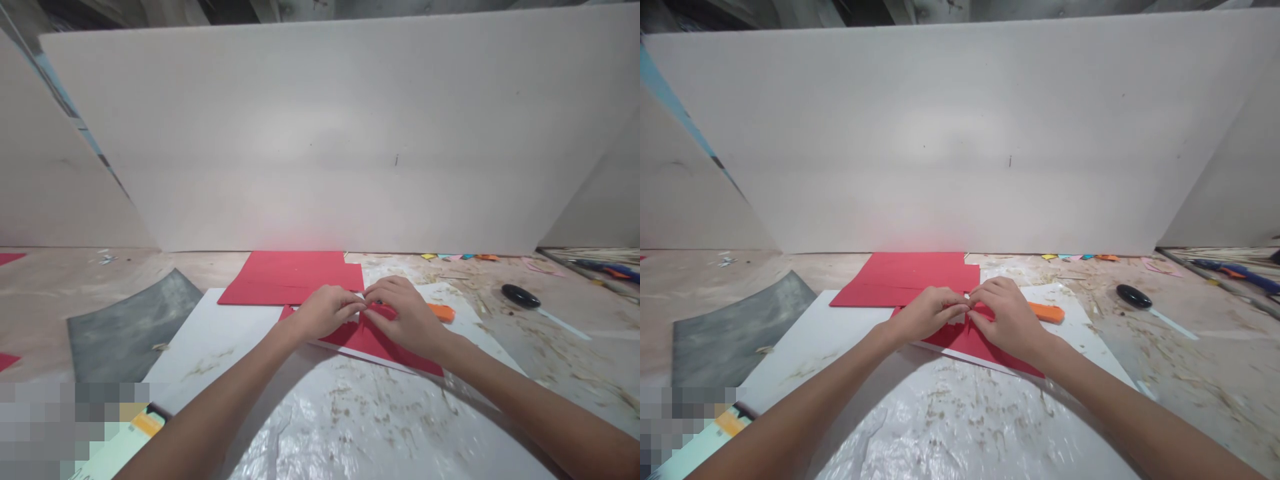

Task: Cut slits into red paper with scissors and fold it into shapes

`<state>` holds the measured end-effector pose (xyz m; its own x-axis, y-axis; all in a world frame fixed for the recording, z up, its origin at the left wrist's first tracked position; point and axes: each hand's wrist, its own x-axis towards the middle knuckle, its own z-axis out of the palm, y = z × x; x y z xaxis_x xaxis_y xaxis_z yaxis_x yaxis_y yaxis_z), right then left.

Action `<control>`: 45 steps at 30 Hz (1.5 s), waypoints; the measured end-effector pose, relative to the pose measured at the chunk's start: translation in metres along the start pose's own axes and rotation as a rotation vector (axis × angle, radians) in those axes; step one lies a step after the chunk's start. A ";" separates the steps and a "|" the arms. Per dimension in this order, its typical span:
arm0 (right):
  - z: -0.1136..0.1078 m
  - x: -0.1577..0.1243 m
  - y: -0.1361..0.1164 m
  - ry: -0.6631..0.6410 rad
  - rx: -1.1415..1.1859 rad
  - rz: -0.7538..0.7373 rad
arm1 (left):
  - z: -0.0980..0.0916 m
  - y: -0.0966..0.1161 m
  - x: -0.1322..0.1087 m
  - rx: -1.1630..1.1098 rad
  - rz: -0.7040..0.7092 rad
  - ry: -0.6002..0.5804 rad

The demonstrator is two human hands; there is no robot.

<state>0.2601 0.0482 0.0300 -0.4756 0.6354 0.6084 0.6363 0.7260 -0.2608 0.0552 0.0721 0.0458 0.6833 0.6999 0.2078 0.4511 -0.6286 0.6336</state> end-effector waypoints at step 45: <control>0.002 0.000 0.003 -0.047 0.072 0.073 | 0.013 -0.008 0.000 0.106 0.009 0.264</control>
<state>0.2609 0.0505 0.0279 -0.4589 0.6974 0.5506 0.6257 0.6936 -0.3570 0.0592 0.0731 0.0307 0.5209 0.7495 0.4086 0.5124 -0.6574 0.5525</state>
